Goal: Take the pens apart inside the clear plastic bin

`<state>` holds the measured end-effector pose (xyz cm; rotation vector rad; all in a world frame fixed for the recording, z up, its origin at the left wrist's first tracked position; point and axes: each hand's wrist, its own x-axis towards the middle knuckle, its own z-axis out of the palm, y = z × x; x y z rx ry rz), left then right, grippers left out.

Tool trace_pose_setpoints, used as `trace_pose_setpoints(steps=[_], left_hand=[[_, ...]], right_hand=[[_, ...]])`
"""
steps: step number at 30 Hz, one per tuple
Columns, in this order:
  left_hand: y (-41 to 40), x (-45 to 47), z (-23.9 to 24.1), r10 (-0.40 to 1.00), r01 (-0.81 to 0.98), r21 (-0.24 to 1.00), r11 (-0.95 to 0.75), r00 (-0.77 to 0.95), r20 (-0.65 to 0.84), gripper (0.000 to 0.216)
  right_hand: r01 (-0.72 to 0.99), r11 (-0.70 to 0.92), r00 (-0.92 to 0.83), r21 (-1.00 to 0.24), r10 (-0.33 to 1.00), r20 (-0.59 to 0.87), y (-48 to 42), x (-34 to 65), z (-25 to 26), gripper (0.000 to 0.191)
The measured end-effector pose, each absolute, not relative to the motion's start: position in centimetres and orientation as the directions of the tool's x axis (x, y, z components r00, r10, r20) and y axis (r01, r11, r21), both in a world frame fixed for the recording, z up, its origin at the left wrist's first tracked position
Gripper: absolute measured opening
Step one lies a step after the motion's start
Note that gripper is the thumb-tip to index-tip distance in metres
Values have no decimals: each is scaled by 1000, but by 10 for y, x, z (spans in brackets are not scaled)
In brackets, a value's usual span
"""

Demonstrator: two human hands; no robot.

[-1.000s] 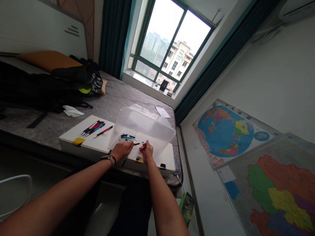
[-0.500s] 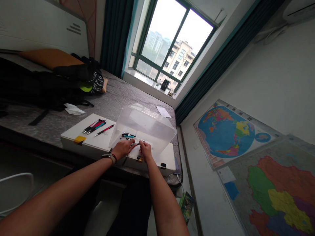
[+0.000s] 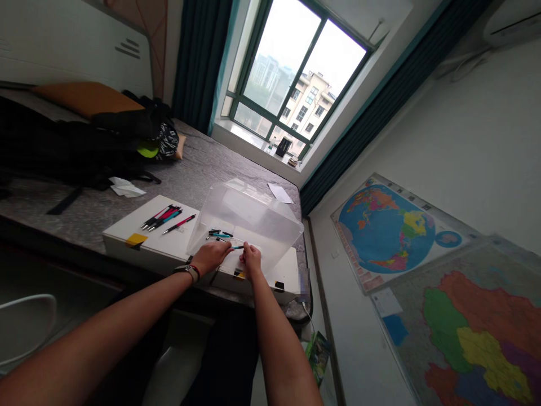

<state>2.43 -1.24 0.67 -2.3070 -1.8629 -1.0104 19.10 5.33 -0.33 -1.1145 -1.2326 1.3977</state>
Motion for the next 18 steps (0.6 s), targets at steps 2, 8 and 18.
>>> trace_pose_setpoints(steps=[2, 8, 18], left_hand=[[-11, 24, 6, 876, 882, 370, -293, 93, 473, 43], [-11, 23, 4, 878, 885, 364, -291, 95, 470, 43], [-17, 24, 14, 886, 883, 370, -291, 102, 453, 39]], right_hand=[[-81, -62, -165, -995, 985, -48, 54, 192, -4, 37], [-137, -69, -148, -988, 988, -49, 53, 193, 0, 35], [-99, -70, -136, -993, 989, -56, 49, 192, 6, 38]])
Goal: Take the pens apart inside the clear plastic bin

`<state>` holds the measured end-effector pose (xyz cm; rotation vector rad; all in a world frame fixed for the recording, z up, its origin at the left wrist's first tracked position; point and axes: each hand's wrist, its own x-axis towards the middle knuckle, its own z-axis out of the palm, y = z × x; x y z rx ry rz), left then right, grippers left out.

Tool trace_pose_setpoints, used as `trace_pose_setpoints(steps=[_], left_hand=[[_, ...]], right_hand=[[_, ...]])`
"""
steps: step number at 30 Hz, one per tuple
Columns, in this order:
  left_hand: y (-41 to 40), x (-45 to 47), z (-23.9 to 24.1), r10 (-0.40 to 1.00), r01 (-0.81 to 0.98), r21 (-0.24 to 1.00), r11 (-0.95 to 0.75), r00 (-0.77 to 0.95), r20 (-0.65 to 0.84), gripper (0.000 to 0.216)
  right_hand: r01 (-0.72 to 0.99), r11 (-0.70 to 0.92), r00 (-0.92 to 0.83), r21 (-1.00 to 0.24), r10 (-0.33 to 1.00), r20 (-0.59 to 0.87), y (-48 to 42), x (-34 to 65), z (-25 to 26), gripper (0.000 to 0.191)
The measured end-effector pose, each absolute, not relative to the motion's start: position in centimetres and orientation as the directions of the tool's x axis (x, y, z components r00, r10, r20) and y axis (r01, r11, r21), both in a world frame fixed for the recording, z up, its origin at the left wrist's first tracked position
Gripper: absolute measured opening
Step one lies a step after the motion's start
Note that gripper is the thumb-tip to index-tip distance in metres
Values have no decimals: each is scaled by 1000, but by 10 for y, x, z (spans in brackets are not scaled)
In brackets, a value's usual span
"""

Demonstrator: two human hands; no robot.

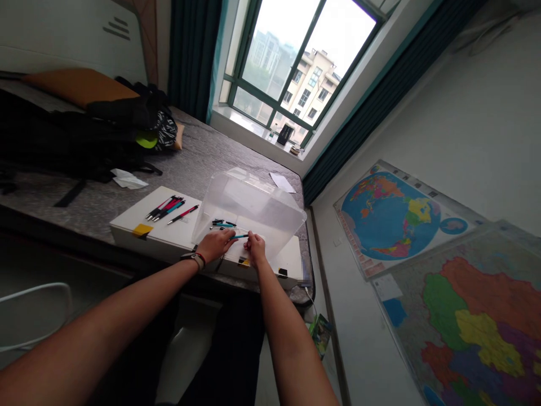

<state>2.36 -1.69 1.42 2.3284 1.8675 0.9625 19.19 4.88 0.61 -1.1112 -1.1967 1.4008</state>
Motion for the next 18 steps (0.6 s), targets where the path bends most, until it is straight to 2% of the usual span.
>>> trace_pose_setpoints(steps=[8, 13, 18], left_hand=[[-18, 27, 17, 902, 898, 350, -267, 104, 419, 50], [-17, 26, 18, 903, 881, 389, -270, 92, 419, 43], [-19, 27, 20, 906, 892, 352, -285, 130, 403, 32]], right_hand=[[-115, -76, -128, -990, 990, -61, 46, 192, 9, 38], [-160, -77, -142, -984, 988, -54, 48, 194, 6, 38], [-150, -81, -129, -985, 990, -61, 46, 193, 9, 39]])
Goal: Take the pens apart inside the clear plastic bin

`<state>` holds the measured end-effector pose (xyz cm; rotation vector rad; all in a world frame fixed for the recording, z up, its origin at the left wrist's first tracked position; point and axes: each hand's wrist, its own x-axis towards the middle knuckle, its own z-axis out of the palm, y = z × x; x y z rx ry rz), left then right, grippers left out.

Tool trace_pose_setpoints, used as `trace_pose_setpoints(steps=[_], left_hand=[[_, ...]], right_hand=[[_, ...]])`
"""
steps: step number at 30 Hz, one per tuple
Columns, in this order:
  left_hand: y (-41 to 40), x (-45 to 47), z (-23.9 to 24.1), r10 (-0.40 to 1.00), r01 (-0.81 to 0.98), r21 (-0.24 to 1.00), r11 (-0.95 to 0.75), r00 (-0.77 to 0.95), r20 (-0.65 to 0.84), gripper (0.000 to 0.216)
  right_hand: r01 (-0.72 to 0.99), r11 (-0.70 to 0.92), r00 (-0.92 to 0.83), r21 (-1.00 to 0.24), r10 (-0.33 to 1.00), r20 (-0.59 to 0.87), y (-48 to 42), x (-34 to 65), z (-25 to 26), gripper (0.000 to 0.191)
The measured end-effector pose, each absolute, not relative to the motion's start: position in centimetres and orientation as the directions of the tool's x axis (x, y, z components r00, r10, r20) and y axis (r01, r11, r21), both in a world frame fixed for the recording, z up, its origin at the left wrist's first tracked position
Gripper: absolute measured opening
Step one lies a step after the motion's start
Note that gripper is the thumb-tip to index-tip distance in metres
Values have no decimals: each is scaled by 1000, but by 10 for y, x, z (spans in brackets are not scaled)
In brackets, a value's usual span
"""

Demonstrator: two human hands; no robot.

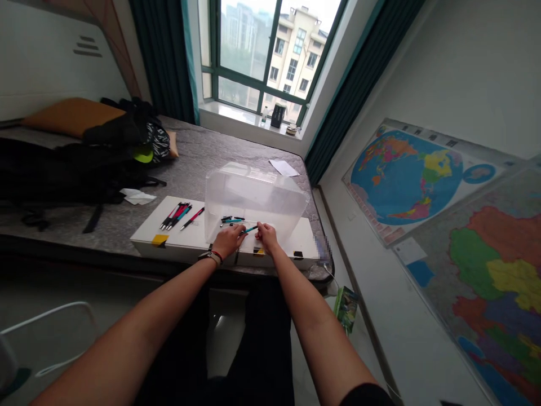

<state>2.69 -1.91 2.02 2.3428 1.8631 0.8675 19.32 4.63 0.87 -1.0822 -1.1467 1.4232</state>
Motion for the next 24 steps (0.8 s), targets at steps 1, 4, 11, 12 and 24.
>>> trace_pose_setpoints(steps=[1, 4, 11, 12, 24], left_hand=[[-20, 28, 21, 906, 895, 345, -283, 131, 402, 33], [-20, 29, 22, 909, 903, 336, -267, 119, 400, 37], [-17, 29, 18, 922, 924, 313, -219, 92, 376, 45], [-17, 29, 17, 925, 927, 308, -212, 88, 371, 46], [-19, 29, 19, 933, 937, 281, -207, 103, 344, 46]], right_hand=[[-148, -88, -120, -985, 990, -70, 46, 193, 10, 40], [-166, -96, -106, -981, 991, -79, 44, 192, 11, 40], [-163, -99, -110, -982, 991, -82, 46, 193, 9, 37], [-168, -102, -116, -981, 990, -83, 46, 193, 9, 37], [-162, -72, -123, -984, 991, -52, 47, 194, 9, 37]])
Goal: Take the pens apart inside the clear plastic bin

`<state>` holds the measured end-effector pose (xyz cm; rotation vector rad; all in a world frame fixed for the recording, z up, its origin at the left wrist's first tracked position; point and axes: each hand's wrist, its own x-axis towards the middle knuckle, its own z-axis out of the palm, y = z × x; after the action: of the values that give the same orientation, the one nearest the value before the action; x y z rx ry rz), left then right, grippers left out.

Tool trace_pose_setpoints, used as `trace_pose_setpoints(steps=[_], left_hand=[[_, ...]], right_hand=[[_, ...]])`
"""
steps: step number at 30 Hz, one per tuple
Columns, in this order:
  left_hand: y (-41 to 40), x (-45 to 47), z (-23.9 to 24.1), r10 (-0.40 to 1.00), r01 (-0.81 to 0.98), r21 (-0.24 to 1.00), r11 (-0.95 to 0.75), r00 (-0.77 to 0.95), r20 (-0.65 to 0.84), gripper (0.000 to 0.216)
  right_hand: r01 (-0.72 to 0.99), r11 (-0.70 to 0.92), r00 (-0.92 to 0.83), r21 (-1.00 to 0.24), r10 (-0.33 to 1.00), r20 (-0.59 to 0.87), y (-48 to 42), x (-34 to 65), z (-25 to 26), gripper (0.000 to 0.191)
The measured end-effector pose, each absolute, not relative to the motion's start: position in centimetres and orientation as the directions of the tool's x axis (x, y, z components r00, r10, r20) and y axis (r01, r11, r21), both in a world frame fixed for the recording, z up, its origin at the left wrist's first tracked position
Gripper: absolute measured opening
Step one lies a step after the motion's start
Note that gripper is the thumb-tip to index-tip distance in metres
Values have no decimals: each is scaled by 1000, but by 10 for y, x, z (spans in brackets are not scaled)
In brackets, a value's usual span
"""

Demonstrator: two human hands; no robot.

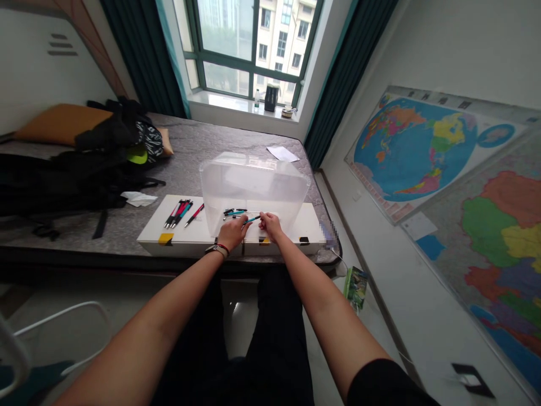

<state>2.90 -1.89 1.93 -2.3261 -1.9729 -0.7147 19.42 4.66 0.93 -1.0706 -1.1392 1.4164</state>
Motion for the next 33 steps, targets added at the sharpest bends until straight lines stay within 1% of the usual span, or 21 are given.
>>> trace_pose_setpoints(steps=[5, 12, 16, 22, 27, 33], left_hand=[[-18, 30, 19, 924, 925, 303, -228, 108, 366, 51], [-17, 29, 16, 956, 936, 309, -168, 78, 284, 55], [-17, 29, 17, 960, 938, 307, -159, 74, 271, 55], [-18, 30, 20, 945, 922, 328, -207, 102, 311, 47], [-17, 31, 19, 926, 931, 295, -215, 99, 363, 50], [-15, 31, 17, 933, 948, 263, -178, 78, 352, 55]], right_hand=[[-160, -85, -133, -983, 989, -64, 48, 193, 7, 37], [-169, -127, -146, -977, 984, -102, 50, 193, 6, 33], [-182, -113, -150, -977, 985, -86, 50, 194, 5, 33], [-166, -95, -157, -981, 985, -69, 50, 194, 3, 31], [-121, -103, -168, -987, 982, -82, 51, 194, 2, 32], [-97, -93, -186, -991, 980, -74, 52, 195, 1, 32]])
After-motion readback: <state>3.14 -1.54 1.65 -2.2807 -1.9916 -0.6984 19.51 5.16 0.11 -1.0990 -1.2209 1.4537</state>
